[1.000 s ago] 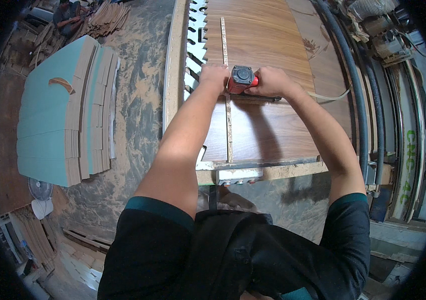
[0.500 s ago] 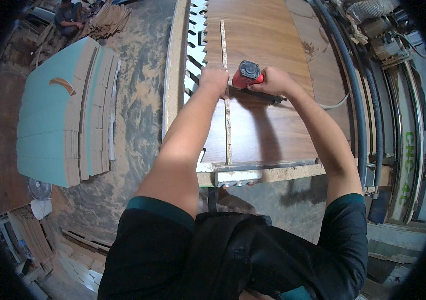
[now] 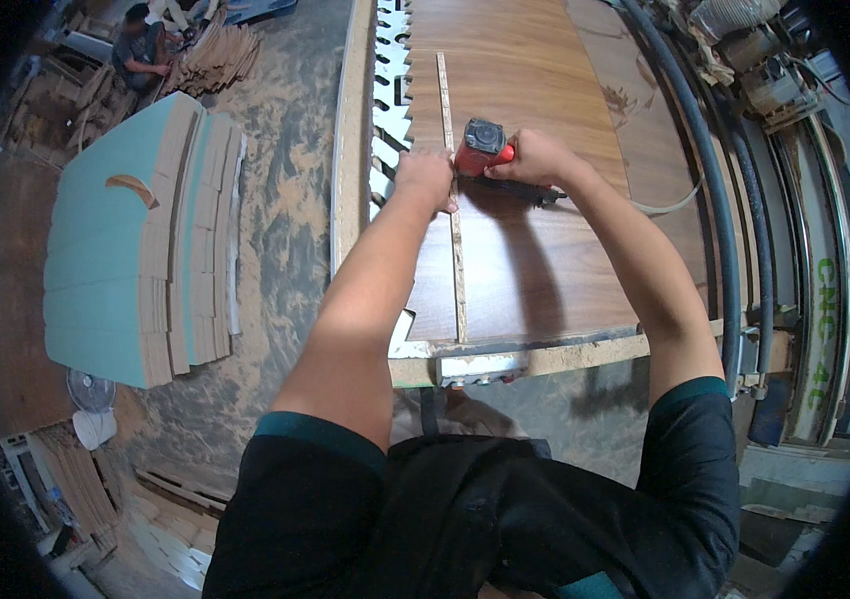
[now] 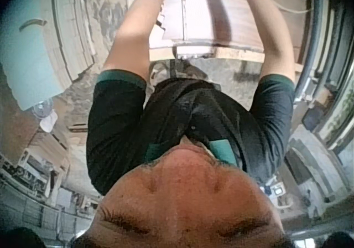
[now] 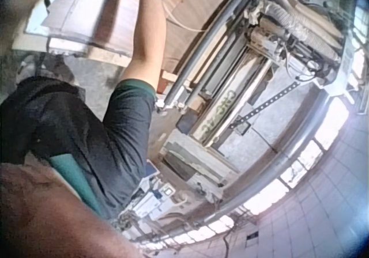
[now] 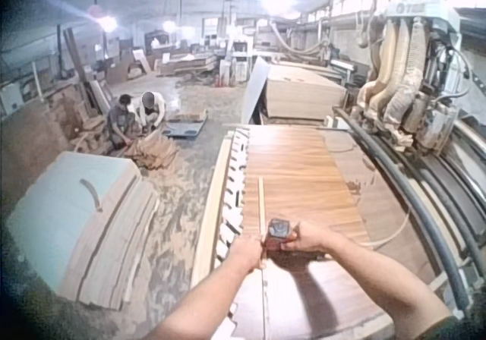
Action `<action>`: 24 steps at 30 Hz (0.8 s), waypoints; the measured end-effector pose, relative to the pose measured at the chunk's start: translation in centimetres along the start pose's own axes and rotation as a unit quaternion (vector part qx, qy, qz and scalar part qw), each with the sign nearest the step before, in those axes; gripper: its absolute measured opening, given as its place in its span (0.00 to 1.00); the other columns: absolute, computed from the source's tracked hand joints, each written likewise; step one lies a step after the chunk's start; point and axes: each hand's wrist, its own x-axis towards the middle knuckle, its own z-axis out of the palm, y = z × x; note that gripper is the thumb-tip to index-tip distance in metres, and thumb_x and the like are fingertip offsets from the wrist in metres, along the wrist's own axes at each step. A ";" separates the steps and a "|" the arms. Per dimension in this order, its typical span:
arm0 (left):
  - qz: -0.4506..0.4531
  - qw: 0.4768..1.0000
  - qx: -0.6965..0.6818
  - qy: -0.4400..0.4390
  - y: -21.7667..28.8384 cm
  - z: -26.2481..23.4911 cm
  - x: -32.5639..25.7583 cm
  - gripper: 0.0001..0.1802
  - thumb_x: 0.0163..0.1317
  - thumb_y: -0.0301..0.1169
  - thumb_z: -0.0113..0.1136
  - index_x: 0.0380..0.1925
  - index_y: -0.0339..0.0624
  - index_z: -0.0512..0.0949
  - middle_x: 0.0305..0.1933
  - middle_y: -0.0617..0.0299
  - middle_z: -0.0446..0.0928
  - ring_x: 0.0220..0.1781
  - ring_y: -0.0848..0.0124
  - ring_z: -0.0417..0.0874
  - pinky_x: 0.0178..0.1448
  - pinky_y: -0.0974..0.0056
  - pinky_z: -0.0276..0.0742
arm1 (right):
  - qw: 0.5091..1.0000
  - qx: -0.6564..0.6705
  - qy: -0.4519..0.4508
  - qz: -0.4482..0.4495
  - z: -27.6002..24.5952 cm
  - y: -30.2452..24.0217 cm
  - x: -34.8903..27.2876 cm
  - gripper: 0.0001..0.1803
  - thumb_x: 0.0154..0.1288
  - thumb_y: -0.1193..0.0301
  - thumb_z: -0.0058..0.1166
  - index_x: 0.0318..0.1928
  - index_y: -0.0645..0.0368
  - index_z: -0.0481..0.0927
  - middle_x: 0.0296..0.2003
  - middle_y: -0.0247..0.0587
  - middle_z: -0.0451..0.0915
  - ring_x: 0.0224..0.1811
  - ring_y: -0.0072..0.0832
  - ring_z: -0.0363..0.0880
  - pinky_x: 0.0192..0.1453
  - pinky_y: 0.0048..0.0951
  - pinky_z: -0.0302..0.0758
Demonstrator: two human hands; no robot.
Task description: The person uses a nail gun to secure thin wooden strips onto a larger wood panel. They use a measuring tape to align the strips correctly before firing the nail gun at several points along each strip.
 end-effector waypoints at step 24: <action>0.029 0.999 0.023 0.004 -0.5 0.1 -0.4 0.40 0.58 0.68 0.80 0.57 0.46 0.94 0.65 0.58 0.89 0.78 0.58 0.79 0.78 0.47 0.77 | 0.997 -0.049 0.001 -0.059 -0.3 0.4 1.9 0.28 0.61 0.47 0.78 0.46 0.60 0.94 0.44 0.57 0.94 0.47 0.54 0.93 0.55 0.50 0.87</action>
